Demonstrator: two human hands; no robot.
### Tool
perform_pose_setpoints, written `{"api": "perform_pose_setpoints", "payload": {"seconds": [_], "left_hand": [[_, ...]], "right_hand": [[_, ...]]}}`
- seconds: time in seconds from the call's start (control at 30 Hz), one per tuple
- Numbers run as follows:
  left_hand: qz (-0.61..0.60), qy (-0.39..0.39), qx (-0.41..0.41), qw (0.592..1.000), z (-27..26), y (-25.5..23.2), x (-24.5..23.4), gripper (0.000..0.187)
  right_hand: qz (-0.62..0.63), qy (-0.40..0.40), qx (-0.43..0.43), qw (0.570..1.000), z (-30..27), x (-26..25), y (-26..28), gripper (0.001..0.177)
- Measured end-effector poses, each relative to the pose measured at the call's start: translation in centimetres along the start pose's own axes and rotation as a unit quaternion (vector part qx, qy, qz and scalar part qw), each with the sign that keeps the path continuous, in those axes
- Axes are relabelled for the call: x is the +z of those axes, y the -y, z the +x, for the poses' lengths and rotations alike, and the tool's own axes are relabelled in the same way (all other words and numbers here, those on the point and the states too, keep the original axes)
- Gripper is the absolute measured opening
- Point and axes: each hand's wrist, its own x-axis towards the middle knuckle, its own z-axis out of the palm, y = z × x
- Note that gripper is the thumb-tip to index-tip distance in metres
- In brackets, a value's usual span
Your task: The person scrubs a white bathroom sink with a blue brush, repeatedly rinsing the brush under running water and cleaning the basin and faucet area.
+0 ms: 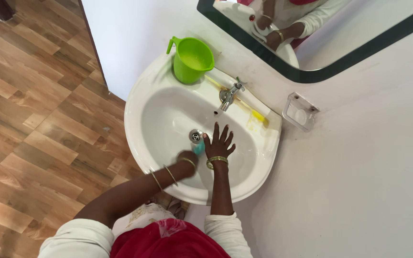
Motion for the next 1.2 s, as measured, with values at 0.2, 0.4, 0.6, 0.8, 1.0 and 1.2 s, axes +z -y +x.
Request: {"api": "perform_pose_setpoints", "payload": {"seconds": [0.2, 0.4, 0.6, 0.8, 1.0, 1.2], "left_hand": [[0.054, -0.076, -0.153, 0.984, -0.2, 6.4, -2.0, 0.021], [0.009, -0.197, -0.134, 0.971, 0.8, 10.0, -2.0, 0.015], [0.060, -0.035, 0.132, 0.989, -3.2, -2.2, 1.8, 0.015], [0.157, -0.041, -0.141, 0.977, 0.0, 8.3, -3.5, 0.012], [0.349, 0.040, -0.025, 0.936, -0.4, 6.5, -4.1, 0.017], [0.125, -0.010, 0.209, 0.970, -6.3, -2.6, 0.8, 0.007]], "right_hand": [[0.008, -0.002, 0.048, 0.999, -2.6, 0.1, -0.9, 0.079], [0.003, -0.004, 0.093, 0.996, -3.8, 1.0, -1.4, 0.079], [0.002, 0.020, 0.149, 0.989, -3.9, 0.9, -1.4, 0.073], [0.001, -0.023, 0.174, 0.984, -5.5, -0.4, -3.0, 0.069], [0.003, -0.030, 0.172, 0.985, -7.1, -1.2, -1.9, 0.072], [0.009, -0.023, 0.166, 0.986, -8.1, -1.2, -0.7, 0.069]]}}
